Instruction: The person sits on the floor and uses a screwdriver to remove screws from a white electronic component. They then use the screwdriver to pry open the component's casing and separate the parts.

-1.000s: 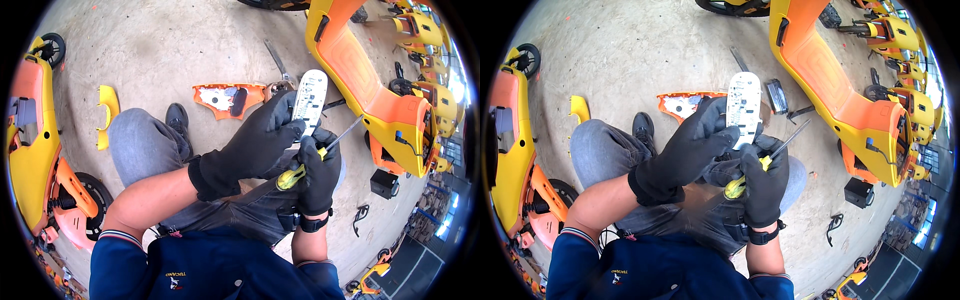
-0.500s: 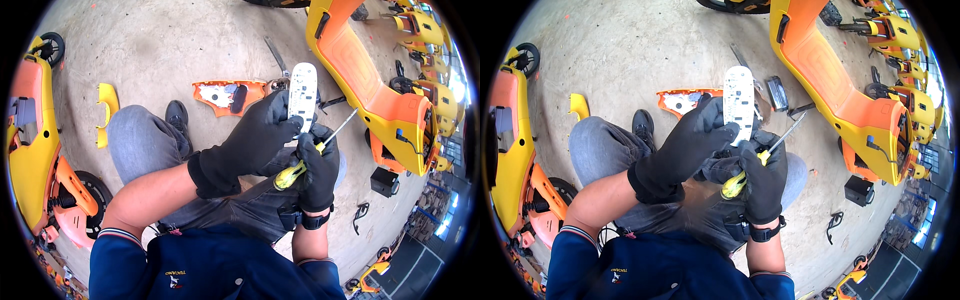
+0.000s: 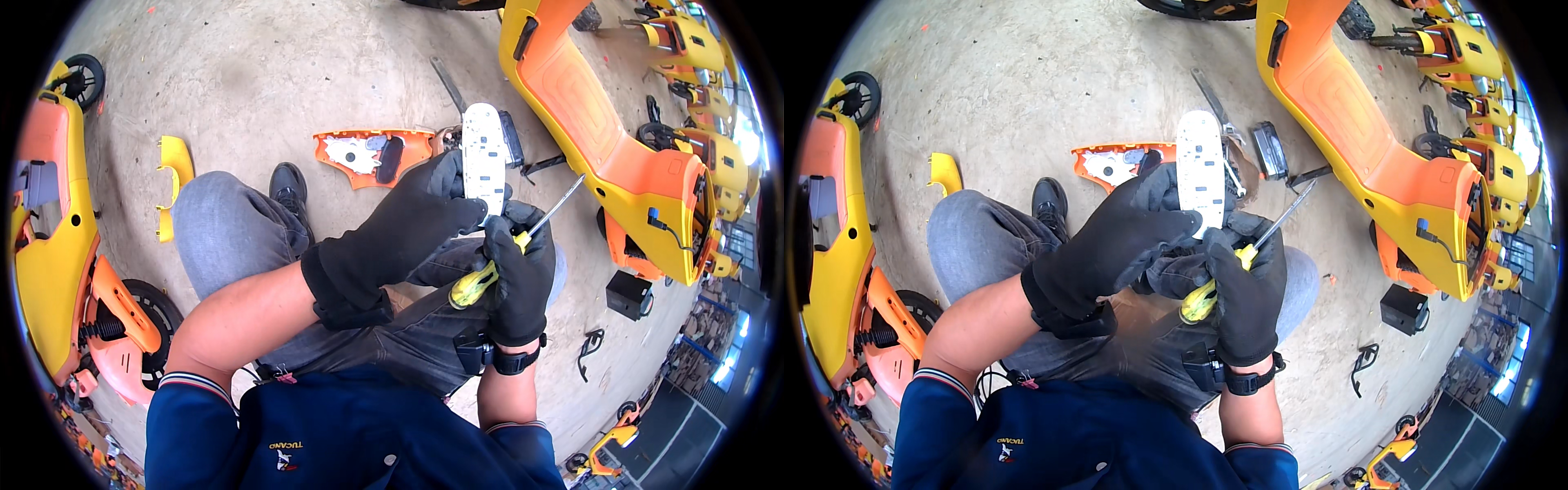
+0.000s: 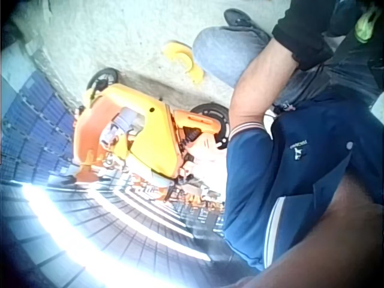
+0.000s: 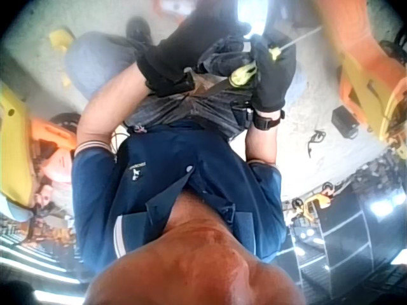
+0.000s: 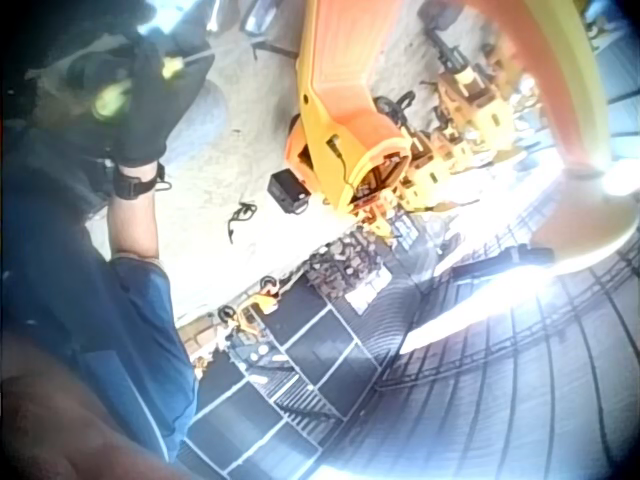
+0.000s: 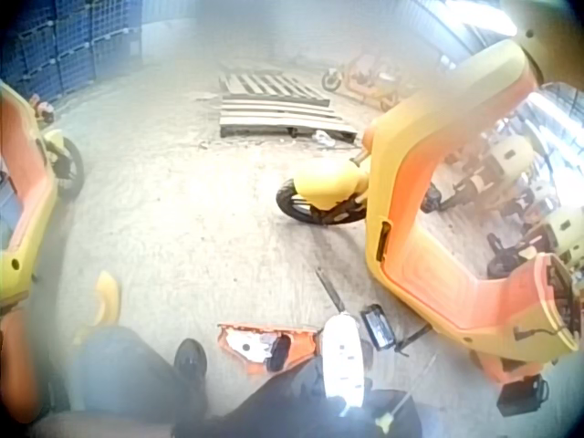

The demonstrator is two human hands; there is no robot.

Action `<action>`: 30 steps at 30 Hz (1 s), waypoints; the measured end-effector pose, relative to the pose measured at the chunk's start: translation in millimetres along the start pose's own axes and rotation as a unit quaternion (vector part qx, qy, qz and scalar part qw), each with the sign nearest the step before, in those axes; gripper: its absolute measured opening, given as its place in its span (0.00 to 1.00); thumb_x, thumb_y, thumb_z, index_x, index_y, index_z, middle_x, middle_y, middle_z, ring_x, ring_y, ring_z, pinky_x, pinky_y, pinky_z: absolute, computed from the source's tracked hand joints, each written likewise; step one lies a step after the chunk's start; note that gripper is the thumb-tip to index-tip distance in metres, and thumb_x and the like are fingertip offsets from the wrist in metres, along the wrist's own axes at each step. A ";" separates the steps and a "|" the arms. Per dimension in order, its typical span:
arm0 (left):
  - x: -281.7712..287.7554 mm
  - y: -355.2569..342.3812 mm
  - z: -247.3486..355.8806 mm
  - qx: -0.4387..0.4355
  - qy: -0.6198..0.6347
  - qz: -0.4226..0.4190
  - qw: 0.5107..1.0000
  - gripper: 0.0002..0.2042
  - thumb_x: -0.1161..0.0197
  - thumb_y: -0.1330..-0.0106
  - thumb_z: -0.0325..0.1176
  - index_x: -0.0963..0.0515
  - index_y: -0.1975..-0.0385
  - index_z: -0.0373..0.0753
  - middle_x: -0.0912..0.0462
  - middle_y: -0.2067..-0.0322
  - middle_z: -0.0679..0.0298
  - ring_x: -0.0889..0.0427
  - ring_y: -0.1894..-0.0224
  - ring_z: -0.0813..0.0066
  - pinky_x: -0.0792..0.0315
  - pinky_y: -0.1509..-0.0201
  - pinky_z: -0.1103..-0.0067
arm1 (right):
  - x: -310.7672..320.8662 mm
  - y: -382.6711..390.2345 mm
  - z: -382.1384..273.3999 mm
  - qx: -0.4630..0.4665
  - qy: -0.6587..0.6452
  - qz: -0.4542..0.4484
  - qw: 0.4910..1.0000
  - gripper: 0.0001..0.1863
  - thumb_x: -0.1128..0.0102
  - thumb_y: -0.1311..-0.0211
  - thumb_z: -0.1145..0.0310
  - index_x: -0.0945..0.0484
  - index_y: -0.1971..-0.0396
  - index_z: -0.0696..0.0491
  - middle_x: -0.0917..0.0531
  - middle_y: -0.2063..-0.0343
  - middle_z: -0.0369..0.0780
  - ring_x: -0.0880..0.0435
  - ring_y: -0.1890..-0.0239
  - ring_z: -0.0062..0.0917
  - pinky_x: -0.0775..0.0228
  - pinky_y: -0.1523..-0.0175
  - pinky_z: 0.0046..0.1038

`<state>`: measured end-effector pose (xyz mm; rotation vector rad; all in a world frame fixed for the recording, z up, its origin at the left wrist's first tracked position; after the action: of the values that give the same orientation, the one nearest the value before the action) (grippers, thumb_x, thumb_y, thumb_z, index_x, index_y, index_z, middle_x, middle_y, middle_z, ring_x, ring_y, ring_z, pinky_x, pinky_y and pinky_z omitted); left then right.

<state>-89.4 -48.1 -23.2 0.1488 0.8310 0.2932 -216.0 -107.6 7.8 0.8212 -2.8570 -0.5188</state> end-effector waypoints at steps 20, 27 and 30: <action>5.1 3.4 -1.0 0.022 -0.003 0.000 1.000 0.20 0.40 0.34 0.23 0.29 0.41 0.27 0.16 0.50 0.56 0.17 0.50 0.75 0.23 0.44 0.77 | -5.1 -0.5 0.0 -0.009 0.022 0.002 1.000 0.10 0.41 0.29 0.72 0.24 0.52 0.57 0.21 0.72 0.34 0.24 0.74 0.14 0.30 0.68 0.17; 5.5 2.2 -2.3 0.005 -0.026 -0.003 1.000 0.20 0.40 0.33 0.23 0.29 0.42 0.27 0.16 0.50 0.56 0.17 0.49 0.74 0.23 0.44 0.77 | -3.6 -1.9 1.0 -0.012 0.022 0.007 1.000 0.09 0.39 0.29 0.71 0.24 0.54 0.57 0.21 0.73 0.34 0.23 0.76 0.14 0.29 0.71 0.17; 5.3 2.1 -2.1 0.001 -0.008 -0.009 1.000 0.19 0.40 0.33 0.23 0.29 0.42 0.27 0.16 0.50 0.56 0.17 0.49 0.74 0.23 0.44 0.77 | -2.2 -0.5 1.0 -0.018 0.024 0.006 1.000 0.08 0.39 0.29 0.70 0.24 0.55 0.57 0.21 0.74 0.34 0.23 0.76 0.14 0.29 0.71 0.17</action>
<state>-88.0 -44.5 -27.8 0.1459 0.8167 0.2729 -214.1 -106.5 6.6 0.7981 -2.7988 -0.5394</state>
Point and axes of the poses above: each hand's wrist, its own y-axis away from the middle knuckle, its own x-axis out of the back of the hand, z = x × y, the point moved 8 cm from there along -y, towards the middle knuckle
